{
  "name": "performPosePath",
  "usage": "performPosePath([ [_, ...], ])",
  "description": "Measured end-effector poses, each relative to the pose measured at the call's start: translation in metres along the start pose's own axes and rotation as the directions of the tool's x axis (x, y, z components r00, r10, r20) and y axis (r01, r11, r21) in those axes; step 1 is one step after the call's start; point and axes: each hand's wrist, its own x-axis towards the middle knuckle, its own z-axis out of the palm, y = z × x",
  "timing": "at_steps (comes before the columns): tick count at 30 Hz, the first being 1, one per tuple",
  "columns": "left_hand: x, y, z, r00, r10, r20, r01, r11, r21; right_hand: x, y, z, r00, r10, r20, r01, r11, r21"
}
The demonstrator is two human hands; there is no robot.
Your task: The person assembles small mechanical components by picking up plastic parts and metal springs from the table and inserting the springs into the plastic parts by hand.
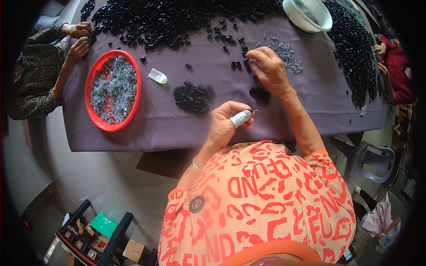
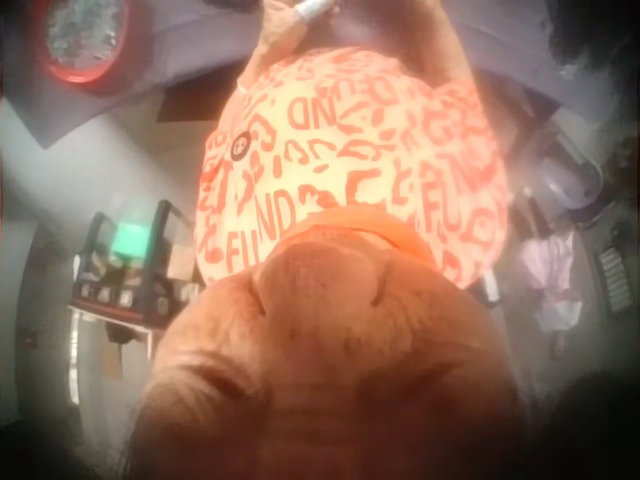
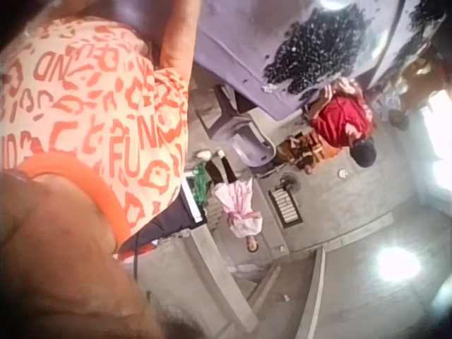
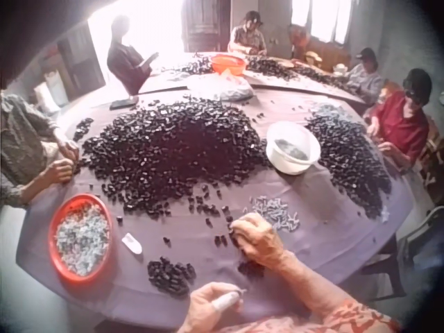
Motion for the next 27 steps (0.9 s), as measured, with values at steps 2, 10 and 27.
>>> performPosePath([
  [2,0.001,0.001,0.001,1.000,-0.005,0.005,0.005,1.000,0.003,-0.004,0.004,-0.010,0.998,0.054,-0.043,-0.054,0.999,-0.003],
  [10,0.000,0.002,0.001,1.000,-0.023,0.003,0.023,1.000,-0.017,0.011,0.007,-0.010,0.999,0.032,-0.021,-0.033,0.999,-0.025],
  [27,-0.001,-0.001,0.000,1.000,-0.001,0.002,0.001,1.000,0.020,0.023,-0.005,-0.020,0.967,0.235,0.093,-0.250,0.945,0.209],
])
